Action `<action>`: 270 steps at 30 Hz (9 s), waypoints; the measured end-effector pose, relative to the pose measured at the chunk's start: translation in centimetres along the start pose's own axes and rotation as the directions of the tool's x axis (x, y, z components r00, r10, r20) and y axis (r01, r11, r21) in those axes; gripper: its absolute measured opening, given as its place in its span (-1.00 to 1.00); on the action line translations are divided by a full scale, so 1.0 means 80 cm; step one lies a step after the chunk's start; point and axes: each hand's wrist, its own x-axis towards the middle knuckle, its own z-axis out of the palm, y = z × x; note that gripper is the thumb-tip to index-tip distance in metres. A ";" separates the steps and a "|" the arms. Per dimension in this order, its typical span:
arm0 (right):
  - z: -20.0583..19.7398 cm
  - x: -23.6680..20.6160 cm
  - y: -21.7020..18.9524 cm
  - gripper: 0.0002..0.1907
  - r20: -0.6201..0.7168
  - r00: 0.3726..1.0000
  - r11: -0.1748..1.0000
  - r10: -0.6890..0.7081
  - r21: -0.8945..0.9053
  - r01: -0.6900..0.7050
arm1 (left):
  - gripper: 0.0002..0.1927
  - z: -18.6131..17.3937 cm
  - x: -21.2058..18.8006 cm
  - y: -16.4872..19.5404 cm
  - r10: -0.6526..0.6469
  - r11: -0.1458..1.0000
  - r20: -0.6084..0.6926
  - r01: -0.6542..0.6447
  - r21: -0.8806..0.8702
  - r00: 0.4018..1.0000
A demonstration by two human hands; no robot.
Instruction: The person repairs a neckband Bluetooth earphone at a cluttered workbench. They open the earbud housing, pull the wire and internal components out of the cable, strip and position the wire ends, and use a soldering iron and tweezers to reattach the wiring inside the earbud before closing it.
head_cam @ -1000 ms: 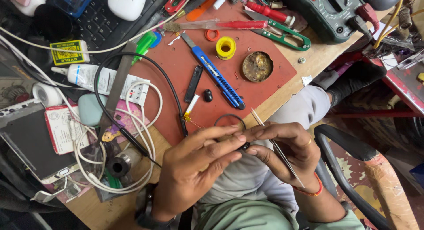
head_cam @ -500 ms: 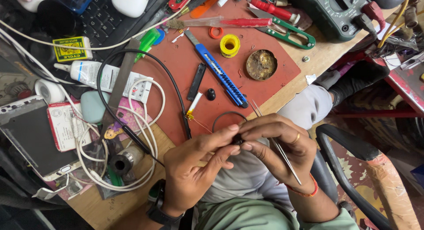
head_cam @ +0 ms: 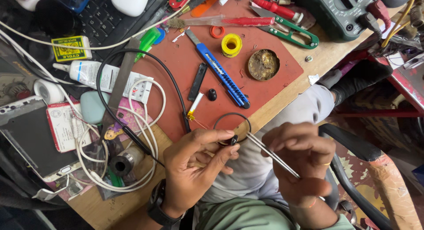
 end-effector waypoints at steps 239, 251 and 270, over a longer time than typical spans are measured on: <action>0.055 -0.029 -0.036 -0.71 0.306 0.519 0.014 0.798 0.851 -0.524 | -0.73 -0.037 -0.060 0.066 0.285 0.957 0.106 -0.276 -0.092 0.953; 0.054 -0.048 -0.032 -0.76 0.379 0.496 -0.102 0.781 0.861 -0.497 | -0.74 -0.038 -0.063 0.071 0.285 0.952 0.115 -0.267 -0.146 0.952; 0.117 -0.012 -0.098 -0.85 0.080 0.997 0.898 0.017 -0.440 0.020 | -0.69 -0.043 -0.075 0.079 0.259 0.966 0.043 -0.259 -0.020 0.965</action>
